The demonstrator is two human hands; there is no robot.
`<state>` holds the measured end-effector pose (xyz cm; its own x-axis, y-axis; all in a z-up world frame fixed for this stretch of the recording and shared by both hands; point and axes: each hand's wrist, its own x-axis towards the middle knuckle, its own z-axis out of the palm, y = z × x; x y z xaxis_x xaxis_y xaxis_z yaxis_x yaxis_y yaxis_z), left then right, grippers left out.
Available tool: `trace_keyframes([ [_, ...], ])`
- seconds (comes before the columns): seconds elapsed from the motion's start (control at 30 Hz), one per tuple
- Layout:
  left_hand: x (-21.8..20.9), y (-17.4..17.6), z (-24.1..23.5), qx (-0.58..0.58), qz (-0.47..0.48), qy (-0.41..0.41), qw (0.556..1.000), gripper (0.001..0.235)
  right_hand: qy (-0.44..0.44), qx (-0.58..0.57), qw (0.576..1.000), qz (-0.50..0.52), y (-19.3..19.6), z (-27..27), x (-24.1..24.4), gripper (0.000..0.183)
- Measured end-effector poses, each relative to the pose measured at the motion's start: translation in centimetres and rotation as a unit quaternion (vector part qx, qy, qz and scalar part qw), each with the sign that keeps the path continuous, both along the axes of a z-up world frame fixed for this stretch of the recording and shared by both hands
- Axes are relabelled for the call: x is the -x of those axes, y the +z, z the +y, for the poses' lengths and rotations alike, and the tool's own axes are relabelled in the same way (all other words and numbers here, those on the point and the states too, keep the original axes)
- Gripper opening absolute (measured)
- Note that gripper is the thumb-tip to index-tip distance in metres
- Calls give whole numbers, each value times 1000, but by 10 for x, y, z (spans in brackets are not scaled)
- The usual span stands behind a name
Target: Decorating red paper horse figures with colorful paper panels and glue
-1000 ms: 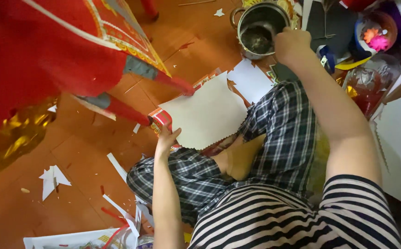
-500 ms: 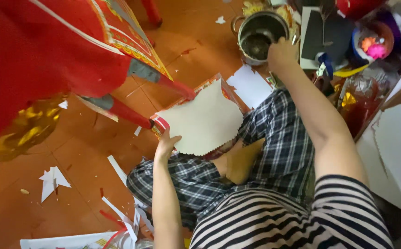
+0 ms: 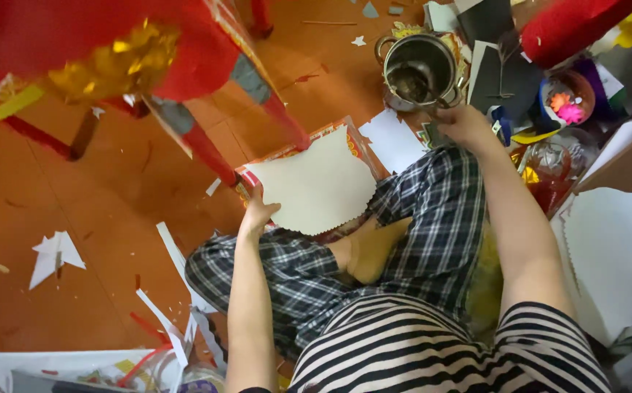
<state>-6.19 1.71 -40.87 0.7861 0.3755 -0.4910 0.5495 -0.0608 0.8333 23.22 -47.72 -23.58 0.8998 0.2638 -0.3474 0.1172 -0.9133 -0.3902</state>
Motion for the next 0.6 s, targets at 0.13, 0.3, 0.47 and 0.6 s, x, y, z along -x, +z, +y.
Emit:
trace_keyframes([
  [0.13,2,37,-14,-16,2,-20,1000,106,-26,-105,994,7,46,13,41,38],
  [0.3,15,5,-17,-44,-4,-36,998,117,88,-13,996,-11,22,19,60,41],
  [0.47,11,-2,-15,-66,51,-12,996,128,206,198,958,-6,18,70,119,55],
  [0.6,11,11,-14,-63,46,-30,997,113,218,212,953,-2,-30,72,140,49],
])
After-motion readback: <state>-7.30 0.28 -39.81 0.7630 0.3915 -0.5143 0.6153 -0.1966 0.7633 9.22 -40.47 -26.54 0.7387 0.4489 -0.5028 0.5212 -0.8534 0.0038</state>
